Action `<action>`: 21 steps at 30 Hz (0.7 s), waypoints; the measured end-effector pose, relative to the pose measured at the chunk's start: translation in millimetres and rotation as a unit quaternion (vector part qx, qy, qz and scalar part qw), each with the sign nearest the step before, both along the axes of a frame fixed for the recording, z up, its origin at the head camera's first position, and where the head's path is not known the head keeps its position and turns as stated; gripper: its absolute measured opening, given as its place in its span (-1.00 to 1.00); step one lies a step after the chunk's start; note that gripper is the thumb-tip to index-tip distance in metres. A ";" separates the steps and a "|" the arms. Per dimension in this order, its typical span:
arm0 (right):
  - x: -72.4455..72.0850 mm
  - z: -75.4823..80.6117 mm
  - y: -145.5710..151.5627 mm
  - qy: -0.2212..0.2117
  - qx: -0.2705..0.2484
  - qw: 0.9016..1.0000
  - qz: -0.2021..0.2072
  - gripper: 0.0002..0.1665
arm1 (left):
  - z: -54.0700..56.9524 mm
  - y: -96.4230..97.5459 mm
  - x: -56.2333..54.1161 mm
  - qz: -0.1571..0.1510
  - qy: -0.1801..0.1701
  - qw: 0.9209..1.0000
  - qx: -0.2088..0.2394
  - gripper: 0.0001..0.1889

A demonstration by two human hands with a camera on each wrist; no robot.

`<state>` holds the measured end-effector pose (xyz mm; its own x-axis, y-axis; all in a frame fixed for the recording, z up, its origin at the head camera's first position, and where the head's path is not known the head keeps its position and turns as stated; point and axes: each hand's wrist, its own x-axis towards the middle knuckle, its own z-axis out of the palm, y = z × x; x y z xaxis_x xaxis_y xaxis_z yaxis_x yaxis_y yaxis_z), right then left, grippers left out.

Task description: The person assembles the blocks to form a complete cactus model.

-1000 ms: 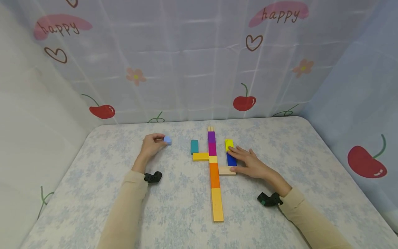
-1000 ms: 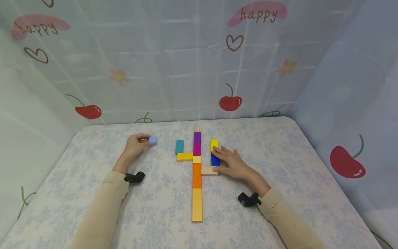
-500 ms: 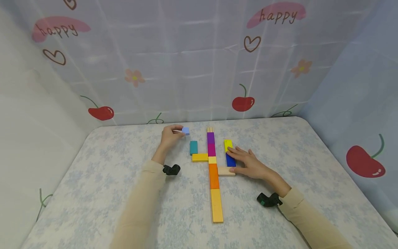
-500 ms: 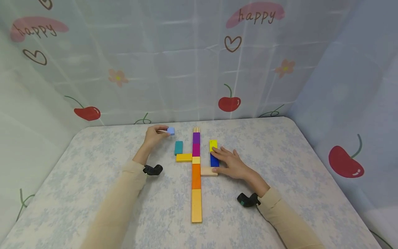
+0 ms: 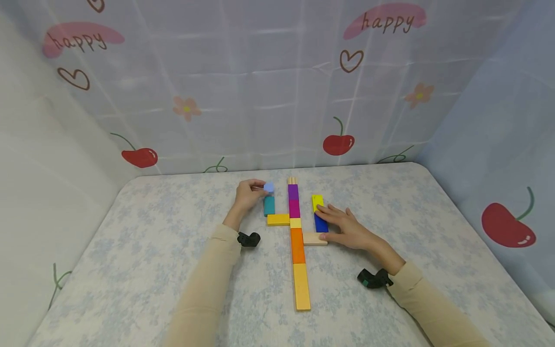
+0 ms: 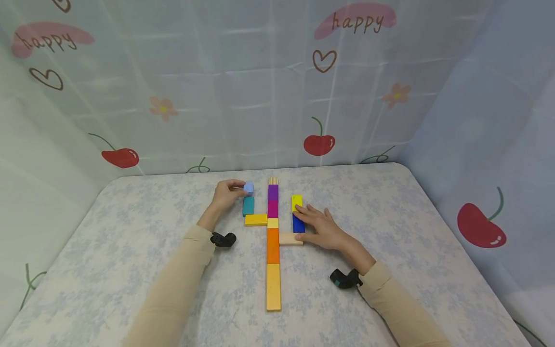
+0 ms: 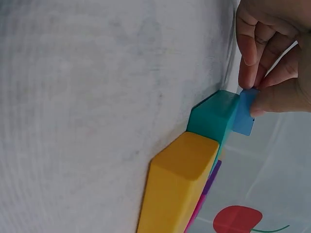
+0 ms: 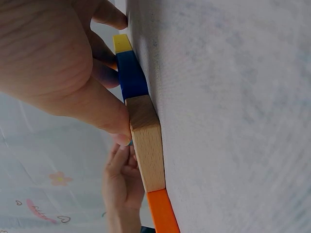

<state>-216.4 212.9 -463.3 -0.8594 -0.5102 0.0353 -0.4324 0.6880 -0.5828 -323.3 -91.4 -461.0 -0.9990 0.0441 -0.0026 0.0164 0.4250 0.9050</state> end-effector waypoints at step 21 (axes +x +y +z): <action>-0.8 0.8 0.3 -0.018 -0.002 1.000 -0.001 -0.12 | -3.2 -0.8 -3.1 -0.014 -0.022 0.999 -0.024 -0.71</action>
